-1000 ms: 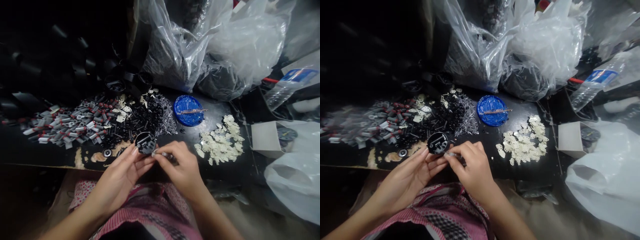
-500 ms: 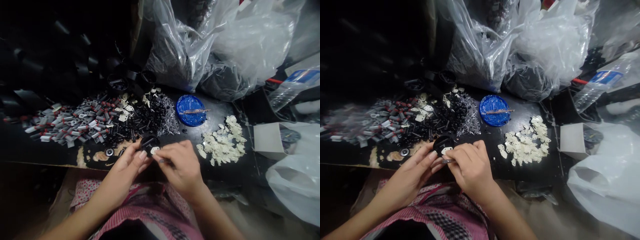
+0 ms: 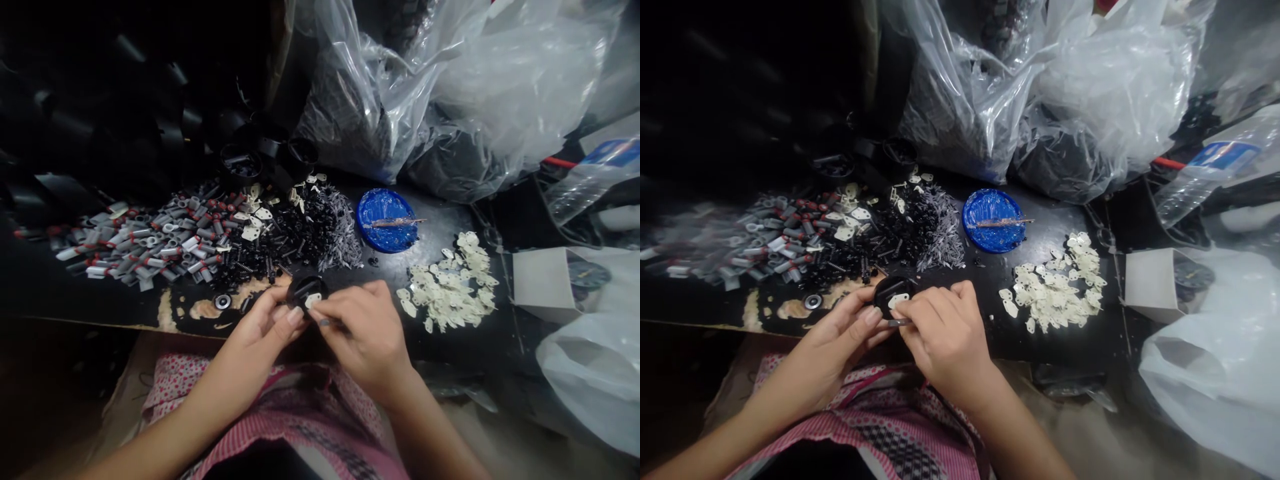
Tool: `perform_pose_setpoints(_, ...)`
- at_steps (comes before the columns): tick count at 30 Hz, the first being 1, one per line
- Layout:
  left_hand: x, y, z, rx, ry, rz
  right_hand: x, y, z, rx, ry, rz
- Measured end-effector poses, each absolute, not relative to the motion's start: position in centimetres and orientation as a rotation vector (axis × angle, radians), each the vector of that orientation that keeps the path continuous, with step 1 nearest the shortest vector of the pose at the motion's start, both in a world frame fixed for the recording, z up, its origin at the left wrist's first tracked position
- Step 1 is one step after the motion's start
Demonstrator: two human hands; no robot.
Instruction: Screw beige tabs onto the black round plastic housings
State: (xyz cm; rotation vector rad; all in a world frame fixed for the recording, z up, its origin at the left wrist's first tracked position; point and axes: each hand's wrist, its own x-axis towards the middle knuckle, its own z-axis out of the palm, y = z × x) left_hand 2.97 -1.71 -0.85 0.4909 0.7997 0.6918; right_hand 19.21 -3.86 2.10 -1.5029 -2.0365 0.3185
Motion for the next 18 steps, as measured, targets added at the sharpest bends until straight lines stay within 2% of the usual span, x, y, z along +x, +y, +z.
perform_pose_setpoints(10, 3.7, -1.8, -0.6, 0.381, 0.862, 0.807, 18.3, -4.9, 2.3, -1.538, -2.005, 0.323)
perform_pose_setpoints(18, 2.7, -2.5, -1.0, 0.406, 0.97, 0.76, 17.3, -5.2, 1.9, -1.518, -1.863, 0.646)
